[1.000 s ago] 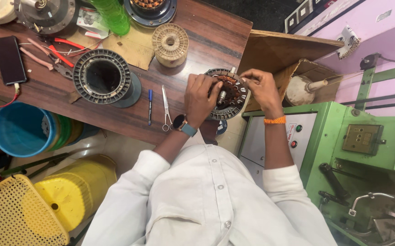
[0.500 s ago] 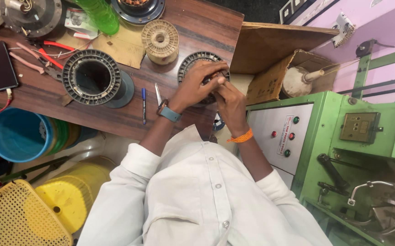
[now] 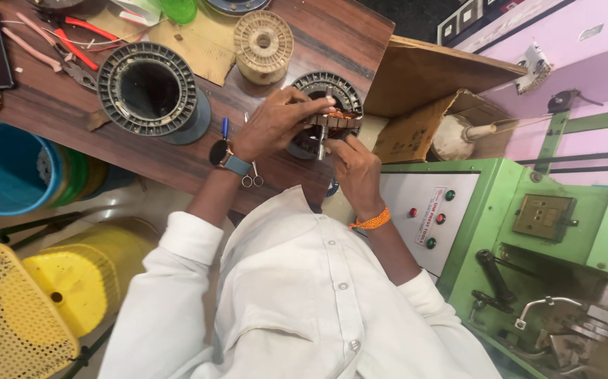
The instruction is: The person works at a workbench fitting copper wire windings into the slots of a motor armature stator, pressing and positioning the coils by hand and turning the component as they work around it. They hold the armature steady with one hand while seating wires with the other, with pliers and other motor parts on the bench.
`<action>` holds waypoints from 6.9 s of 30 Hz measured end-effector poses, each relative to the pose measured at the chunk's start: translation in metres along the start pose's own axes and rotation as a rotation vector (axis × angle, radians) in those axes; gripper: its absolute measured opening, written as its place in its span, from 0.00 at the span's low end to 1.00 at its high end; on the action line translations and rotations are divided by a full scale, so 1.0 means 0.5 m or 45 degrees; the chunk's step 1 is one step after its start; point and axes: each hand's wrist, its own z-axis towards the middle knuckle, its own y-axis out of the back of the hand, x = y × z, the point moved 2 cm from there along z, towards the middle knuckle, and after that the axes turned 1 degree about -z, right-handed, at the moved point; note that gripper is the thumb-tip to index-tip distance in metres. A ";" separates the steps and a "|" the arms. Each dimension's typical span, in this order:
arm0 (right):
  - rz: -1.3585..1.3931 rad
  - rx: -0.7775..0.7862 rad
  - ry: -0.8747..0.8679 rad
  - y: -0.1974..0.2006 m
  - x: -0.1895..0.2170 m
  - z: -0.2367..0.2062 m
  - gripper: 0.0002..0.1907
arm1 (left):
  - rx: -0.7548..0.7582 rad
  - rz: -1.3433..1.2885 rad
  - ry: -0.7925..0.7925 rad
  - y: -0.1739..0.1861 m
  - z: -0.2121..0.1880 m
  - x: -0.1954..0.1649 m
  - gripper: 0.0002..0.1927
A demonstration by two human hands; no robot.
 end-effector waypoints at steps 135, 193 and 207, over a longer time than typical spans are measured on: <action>0.017 -0.324 -0.101 0.049 -0.034 0.035 0.04 | -0.138 -0.460 0.061 -0.005 0.031 -0.048 0.22; 0.150 0.416 0.190 0.057 -0.035 -0.040 0.05 | -0.593 0.276 -0.346 -0.103 -0.064 -0.115 0.10; 0.246 0.183 0.084 0.065 -0.037 0.103 0.05 | -1.049 -0.444 0.527 -0.151 -0.059 -0.123 0.06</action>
